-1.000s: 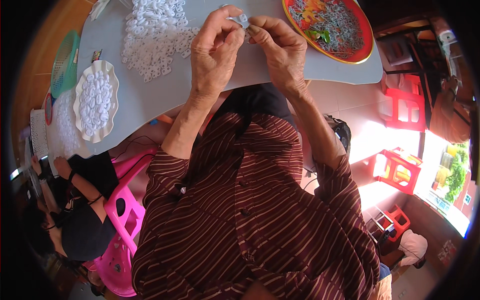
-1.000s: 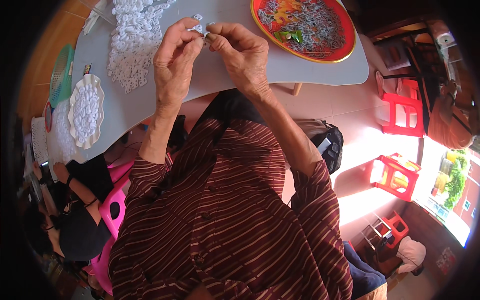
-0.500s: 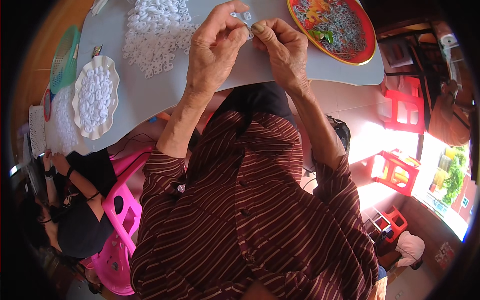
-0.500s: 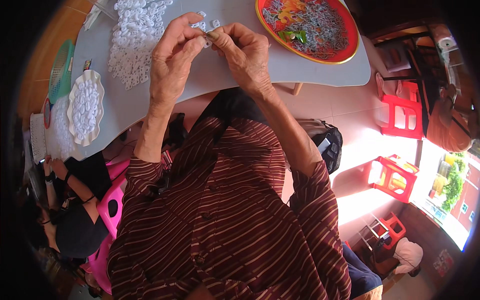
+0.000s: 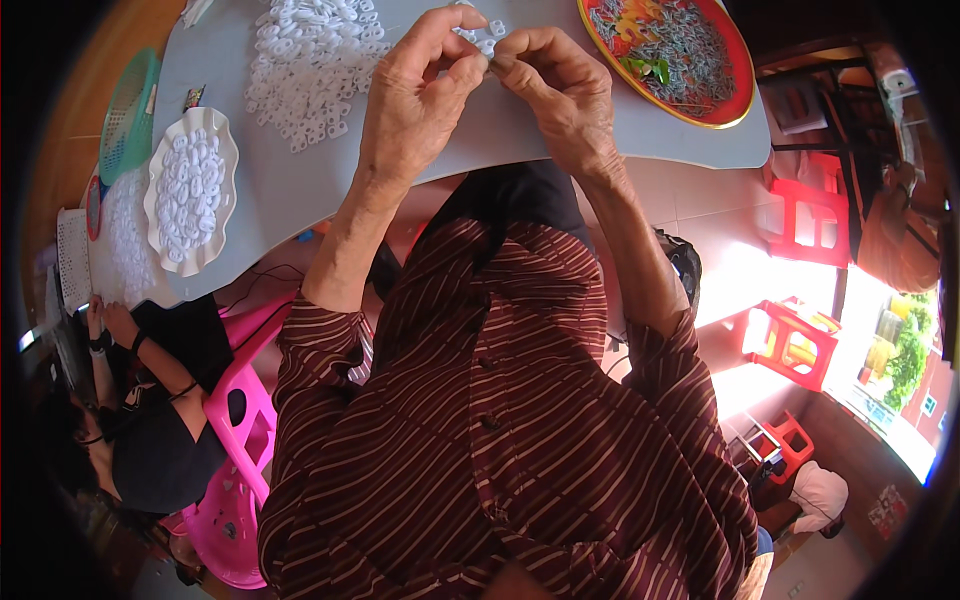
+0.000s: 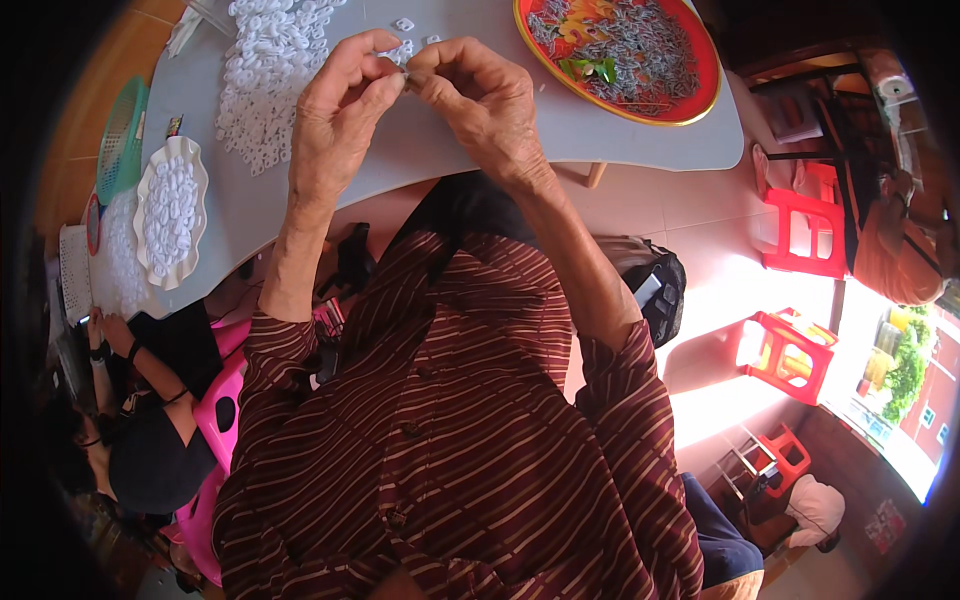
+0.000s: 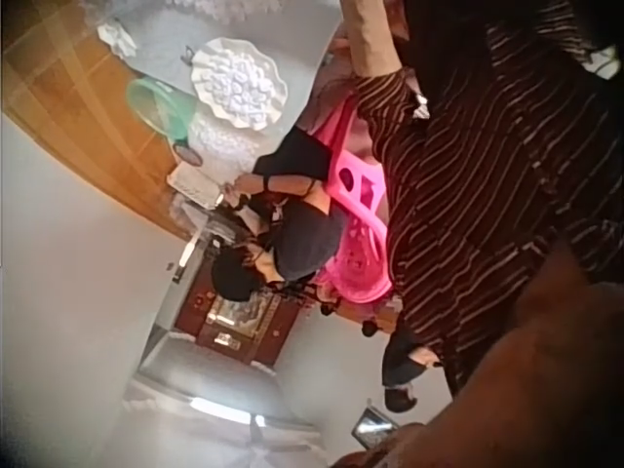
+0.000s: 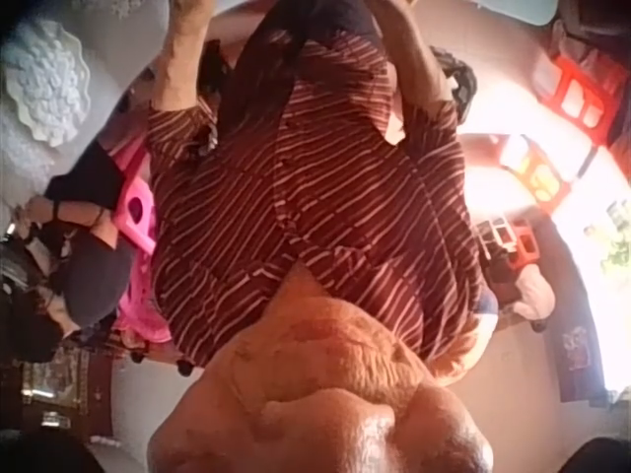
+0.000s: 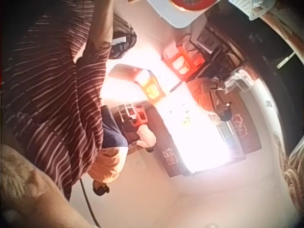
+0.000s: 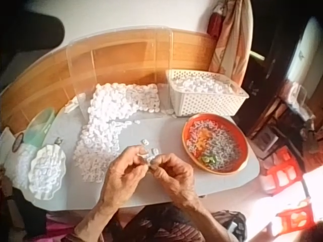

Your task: Assembling small white plastic components by hand on a table.

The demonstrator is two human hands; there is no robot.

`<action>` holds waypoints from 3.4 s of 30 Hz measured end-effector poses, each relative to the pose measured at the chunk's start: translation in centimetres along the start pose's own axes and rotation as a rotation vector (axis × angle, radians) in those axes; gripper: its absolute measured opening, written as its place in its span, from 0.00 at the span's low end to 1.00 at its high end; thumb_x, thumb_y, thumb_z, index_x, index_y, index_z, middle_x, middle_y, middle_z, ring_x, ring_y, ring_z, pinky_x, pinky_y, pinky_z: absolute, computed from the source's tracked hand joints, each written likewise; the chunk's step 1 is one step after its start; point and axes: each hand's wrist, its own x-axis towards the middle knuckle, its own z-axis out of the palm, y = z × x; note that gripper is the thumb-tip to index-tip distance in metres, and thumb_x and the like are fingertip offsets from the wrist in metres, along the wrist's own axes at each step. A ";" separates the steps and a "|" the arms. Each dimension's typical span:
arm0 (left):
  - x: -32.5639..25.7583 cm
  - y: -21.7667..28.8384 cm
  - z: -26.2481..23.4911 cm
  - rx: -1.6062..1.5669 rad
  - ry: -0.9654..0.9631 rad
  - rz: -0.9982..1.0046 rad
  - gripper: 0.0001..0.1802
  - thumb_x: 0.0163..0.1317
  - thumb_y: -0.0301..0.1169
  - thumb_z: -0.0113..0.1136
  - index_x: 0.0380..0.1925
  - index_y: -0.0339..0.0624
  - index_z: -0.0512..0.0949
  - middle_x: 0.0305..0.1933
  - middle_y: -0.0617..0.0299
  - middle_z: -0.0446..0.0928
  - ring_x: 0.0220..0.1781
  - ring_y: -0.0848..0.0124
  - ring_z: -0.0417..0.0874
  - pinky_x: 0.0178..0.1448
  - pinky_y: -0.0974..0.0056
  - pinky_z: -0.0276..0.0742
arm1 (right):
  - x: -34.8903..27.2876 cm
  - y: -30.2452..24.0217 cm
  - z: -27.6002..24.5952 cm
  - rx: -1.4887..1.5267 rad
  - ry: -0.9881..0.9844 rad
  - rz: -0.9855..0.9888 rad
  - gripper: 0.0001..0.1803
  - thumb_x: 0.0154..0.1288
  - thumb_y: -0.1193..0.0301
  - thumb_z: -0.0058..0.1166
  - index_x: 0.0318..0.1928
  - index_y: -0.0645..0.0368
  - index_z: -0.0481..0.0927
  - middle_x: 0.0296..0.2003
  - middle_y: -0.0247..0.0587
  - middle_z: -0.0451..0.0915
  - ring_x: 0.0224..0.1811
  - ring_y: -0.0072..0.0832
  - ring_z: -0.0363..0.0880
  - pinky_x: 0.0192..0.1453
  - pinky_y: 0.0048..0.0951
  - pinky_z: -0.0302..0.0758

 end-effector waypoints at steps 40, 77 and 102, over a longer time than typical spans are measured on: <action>-0.7 -0.8 0.5 -0.385 0.038 -0.208 0.09 0.62 0.31 0.54 0.33 0.36 0.78 0.25 0.62 0.78 0.28 0.77 0.75 0.36 0.72 0.70 | -0.2 -0.1 0.1 0.079 0.069 0.053 0.13 0.59 0.78 0.57 0.45 0.64 0.76 0.34 0.33 0.79 0.36 0.17 0.76 0.44 0.18 0.74; -1.5 -1.3 2.2 -0.270 0.192 -0.041 0.06 0.62 0.30 0.54 0.30 0.39 0.75 0.20 0.70 0.70 0.23 0.84 0.69 0.27 0.78 0.63 | -0.4 -0.5 0.5 -0.083 0.047 0.012 0.06 0.62 0.76 0.55 0.32 0.67 0.77 0.26 0.33 0.78 0.28 0.15 0.72 0.34 0.17 0.71; -2.1 -2.2 3.3 -0.295 0.130 -0.019 0.09 0.63 0.31 0.55 0.33 0.35 0.75 0.25 0.70 0.72 0.27 0.84 0.68 0.31 0.78 0.64 | -0.6 -1.0 0.8 -0.221 0.157 0.057 0.15 0.63 0.65 0.56 0.27 0.64 0.75 0.19 0.30 0.75 0.21 0.12 0.67 0.25 0.16 0.65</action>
